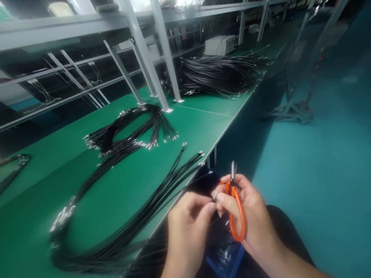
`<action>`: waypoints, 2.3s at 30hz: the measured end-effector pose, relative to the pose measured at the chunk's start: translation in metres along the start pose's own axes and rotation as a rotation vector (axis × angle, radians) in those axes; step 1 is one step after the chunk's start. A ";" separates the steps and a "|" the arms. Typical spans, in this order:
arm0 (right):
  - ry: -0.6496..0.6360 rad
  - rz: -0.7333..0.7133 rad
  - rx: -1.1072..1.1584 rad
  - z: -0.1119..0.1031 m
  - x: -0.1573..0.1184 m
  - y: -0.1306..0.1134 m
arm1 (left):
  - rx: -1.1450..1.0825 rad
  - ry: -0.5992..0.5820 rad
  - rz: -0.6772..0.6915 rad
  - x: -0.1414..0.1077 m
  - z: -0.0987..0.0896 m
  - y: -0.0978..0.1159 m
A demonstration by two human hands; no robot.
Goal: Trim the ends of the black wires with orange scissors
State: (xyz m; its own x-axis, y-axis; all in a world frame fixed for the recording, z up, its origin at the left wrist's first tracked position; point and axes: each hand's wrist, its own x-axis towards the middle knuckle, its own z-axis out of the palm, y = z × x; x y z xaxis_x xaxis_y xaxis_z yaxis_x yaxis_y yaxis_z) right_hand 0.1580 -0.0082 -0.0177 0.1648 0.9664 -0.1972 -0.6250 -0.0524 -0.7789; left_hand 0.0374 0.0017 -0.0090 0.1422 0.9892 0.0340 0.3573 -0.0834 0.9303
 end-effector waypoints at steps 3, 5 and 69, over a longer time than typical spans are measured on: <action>-0.047 0.071 0.093 0.001 0.003 0.000 | -0.047 -0.044 -0.021 -0.001 -0.002 -0.003; -0.068 0.120 0.172 0.002 0.005 0.000 | -0.011 -0.042 -0.003 -0.001 -0.004 -0.006; -0.109 0.059 0.161 0.026 0.002 0.008 | -0.265 0.029 0.022 -0.001 -0.017 -0.007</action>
State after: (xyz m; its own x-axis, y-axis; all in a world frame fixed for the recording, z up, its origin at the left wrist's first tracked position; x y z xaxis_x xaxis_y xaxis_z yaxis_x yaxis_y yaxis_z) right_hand 0.1334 -0.0002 -0.0087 0.0456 0.9848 -0.1673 -0.7463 -0.0778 -0.6611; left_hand 0.0185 0.0030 -0.0097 0.1190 0.9909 0.0622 0.0995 -0.0743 0.9923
